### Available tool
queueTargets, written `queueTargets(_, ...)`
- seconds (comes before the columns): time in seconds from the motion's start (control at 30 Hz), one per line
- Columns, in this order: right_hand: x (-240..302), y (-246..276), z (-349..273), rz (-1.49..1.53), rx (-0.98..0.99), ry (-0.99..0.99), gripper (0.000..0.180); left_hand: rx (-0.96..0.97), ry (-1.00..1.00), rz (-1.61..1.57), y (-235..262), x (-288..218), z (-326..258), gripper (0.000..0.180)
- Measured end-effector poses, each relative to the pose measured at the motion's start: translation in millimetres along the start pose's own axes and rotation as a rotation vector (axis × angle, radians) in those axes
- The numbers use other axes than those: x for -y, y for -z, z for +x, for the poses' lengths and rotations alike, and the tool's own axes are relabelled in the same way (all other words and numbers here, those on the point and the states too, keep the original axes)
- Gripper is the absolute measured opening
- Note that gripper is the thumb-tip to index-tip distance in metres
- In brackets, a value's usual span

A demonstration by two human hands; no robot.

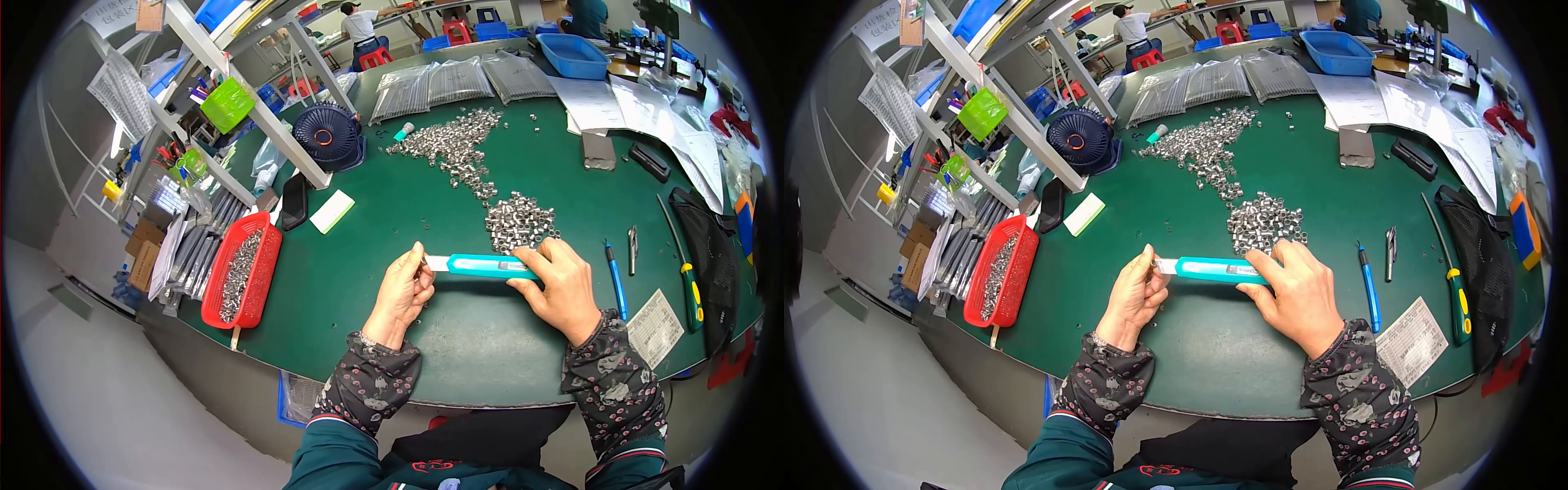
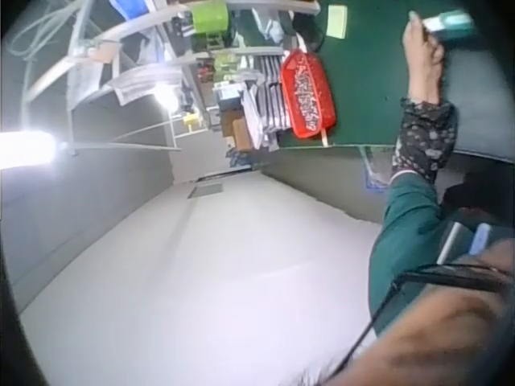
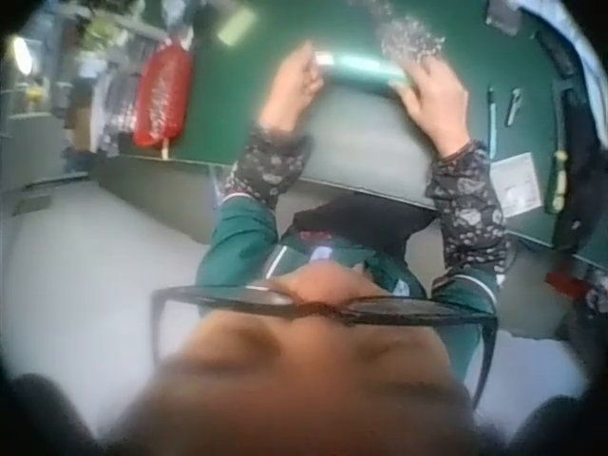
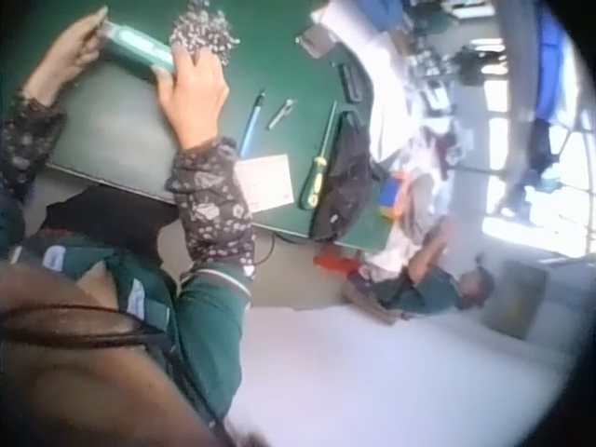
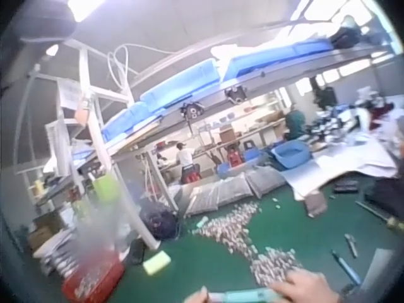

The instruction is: Inspecting and sorting small metal hardware components at a manufacturing workstation using a utility knife.

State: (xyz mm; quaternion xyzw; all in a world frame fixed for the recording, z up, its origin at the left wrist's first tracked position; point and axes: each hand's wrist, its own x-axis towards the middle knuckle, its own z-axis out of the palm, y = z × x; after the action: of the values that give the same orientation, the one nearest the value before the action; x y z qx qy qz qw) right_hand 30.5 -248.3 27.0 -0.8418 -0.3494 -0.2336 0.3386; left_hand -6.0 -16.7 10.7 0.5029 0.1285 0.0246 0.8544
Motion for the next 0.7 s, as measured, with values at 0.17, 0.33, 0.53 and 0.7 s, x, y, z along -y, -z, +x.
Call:
queueTargets(0.17, 0, 2, 1, 0.009, -0.1, -0.08, 0.03, 0.058, 0.026, -0.08, 7, 2, 2, 0.031)
queueTargets(0.33, 1, -3, 1, -0.077, -0.095, -0.046, 0.033, 0.017, -0.01, -0.085, 2, -1, -1, 0.028)
queueTargets(0.53, -4, -7, -4, -0.12, 0.052, -0.026, 0.033, 0.039, -0.079, -0.054, 2, -1, 1, 0.02)
queueTargets(0.7, -7, -10, -3, 0.188, -0.013, -0.255, 0.03, 0.055, -0.129, -0.12, 3, 1, 3, 0.016)
